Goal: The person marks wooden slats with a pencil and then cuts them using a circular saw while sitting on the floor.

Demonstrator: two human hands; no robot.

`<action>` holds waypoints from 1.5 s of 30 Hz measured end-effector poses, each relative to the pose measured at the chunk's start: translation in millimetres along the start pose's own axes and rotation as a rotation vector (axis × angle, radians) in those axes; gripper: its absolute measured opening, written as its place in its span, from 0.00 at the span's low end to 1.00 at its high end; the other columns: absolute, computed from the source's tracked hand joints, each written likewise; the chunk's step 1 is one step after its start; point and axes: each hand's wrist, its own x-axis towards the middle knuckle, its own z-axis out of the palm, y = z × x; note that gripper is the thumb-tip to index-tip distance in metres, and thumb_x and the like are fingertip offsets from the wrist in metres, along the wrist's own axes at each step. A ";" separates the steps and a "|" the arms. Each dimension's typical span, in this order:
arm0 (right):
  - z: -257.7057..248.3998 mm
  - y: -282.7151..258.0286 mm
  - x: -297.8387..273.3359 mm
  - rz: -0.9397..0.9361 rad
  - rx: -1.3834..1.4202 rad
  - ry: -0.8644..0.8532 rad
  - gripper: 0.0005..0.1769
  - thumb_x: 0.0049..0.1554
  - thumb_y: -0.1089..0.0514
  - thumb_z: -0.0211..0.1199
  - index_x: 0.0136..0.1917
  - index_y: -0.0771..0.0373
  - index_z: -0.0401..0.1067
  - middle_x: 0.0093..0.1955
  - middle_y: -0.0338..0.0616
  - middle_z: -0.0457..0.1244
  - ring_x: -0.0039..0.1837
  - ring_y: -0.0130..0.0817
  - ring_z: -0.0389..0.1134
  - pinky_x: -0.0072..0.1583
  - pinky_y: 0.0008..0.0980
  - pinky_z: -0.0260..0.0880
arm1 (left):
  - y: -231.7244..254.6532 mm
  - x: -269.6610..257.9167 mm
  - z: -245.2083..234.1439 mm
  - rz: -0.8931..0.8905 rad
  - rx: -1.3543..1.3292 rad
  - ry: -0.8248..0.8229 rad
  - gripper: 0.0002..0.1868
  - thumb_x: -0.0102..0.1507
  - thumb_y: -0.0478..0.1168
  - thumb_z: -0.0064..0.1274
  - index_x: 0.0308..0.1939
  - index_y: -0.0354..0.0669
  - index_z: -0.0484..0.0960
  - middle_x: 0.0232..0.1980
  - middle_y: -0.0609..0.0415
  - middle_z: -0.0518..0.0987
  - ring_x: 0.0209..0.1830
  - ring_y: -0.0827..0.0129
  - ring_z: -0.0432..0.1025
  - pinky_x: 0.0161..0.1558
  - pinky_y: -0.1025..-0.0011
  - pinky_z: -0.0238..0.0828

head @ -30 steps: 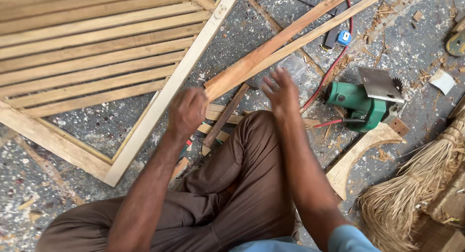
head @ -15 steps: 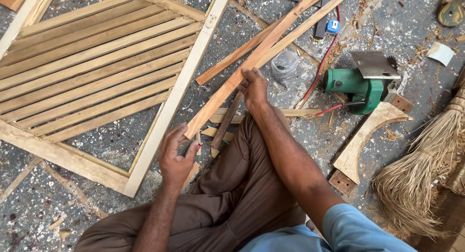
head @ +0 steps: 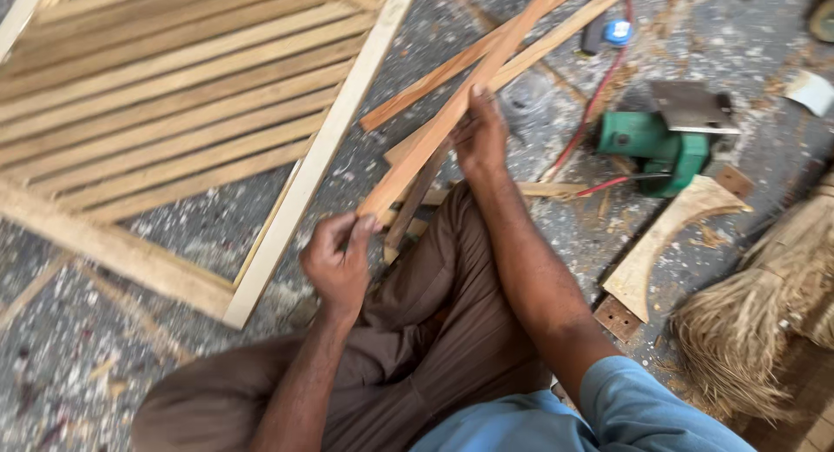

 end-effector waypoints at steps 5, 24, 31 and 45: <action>-16.6 5.9 10.5 0.050 -0.038 -0.021 0.16 0.64 0.61 0.62 0.64 0.62 0.66 0.43 0.40 0.67 0.41 0.29 0.69 0.42 0.29 0.72 | -12.7 -1.4 -0.9 -0.302 -0.254 0.102 0.08 0.70 0.34 0.56 0.50 0.32 0.80 0.43 0.45 0.85 0.43 0.62 0.84 0.43 0.71 0.84; 3.4 -4.2 -5.1 0.117 -0.003 -0.061 0.19 0.63 0.54 0.55 0.64 0.66 0.63 0.50 0.52 0.69 0.48 0.38 0.73 0.50 0.37 0.79 | -38.3 1.3 -6.0 0.238 0.087 0.021 0.10 0.67 0.27 0.59 0.50 0.36 0.79 0.52 0.42 0.82 0.52 0.62 0.82 0.50 0.73 0.88; 9.7 -4.6 -4.5 0.107 0.115 -0.056 0.17 0.66 0.61 0.57 0.66 0.72 0.66 0.49 0.49 0.67 0.51 0.39 0.72 0.57 0.42 0.79 | -39.1 -4.4 -11.1 0.370 0.355 -0.032 0.13 0.61 0.24 0.60 0.47 0.37 0.77 0.54 0.38 0.79 0.54 0.59 0.79 0.48 0.76 0.85; -4.4 0.4 0.6 0.131 -0.004 -0.057 0.19 0.67 0.56 0.56 0.67 0.65 0.64 0.49 0.50 0.69 0.49 0.36 0.72 0.53 0.37 0.76 | -22.3 -11.7 -6.4 -0.311 -0.242 -0.004 0.18 0.68 0.26 0.53 0.62 0.30 0.73 0.48 0.45 0.84 0.49 0.69 0.81 0.47 0.75 0.82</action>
